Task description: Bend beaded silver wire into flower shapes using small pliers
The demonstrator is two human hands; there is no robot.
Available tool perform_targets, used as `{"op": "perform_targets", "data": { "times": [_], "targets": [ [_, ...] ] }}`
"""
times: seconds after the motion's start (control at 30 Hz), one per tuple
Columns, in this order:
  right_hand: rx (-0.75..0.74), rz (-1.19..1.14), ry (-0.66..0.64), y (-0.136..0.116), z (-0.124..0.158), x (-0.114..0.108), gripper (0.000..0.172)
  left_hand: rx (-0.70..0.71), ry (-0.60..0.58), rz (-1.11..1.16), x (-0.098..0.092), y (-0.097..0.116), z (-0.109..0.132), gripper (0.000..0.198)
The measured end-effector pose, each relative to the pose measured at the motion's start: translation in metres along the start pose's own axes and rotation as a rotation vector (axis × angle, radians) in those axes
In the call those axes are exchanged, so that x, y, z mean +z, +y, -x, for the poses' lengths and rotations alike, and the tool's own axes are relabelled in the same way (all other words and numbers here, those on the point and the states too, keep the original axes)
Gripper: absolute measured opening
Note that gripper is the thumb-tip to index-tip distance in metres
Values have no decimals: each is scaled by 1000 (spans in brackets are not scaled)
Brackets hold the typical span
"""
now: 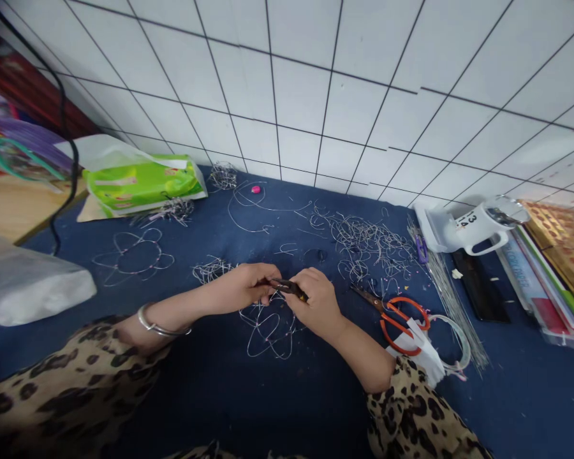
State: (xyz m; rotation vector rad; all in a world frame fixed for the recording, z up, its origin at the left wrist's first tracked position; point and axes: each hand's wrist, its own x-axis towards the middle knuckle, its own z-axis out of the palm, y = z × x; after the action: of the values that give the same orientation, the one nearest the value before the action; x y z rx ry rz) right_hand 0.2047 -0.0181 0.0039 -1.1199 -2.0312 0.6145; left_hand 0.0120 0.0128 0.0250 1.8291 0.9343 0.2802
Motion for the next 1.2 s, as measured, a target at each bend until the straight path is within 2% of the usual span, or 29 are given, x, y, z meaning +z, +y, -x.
{"op": "perform_targets", "data": {
  "times": [0.2, 0.37, 0.6, 0.7, 0.8, 0.97, 1.2],
  "targets": [
    [-6, 7, -30, 1, 2, 3, 8, 5, -9, 9, 0, -1, 0, 22],
    [49, -26, -40, 0, 1, 1, 13, 5, -1, 5, 1, -3, -1, 18],
    [141, -80, -42, -5, -2, -4, 18, 70, -27, -14, 1, -7, -3, 14],
    [160, -95, -44, -5, -2, -5, 17, 140, -29, -47, 0, -6, -3, 15],
    [188, -100, -48, -5, -1, -6, 16, 193, 3, -79, -1, -5, -3, 15],
    [205, -109, -52, -4, -1, -7, 15, 166, 73, -45, 0, -1, -2, 16],
    [195, -123, -45, -3, -1, -6, 16, 201, 177, -8, 5, -3, -5, 9]
  ]
}}
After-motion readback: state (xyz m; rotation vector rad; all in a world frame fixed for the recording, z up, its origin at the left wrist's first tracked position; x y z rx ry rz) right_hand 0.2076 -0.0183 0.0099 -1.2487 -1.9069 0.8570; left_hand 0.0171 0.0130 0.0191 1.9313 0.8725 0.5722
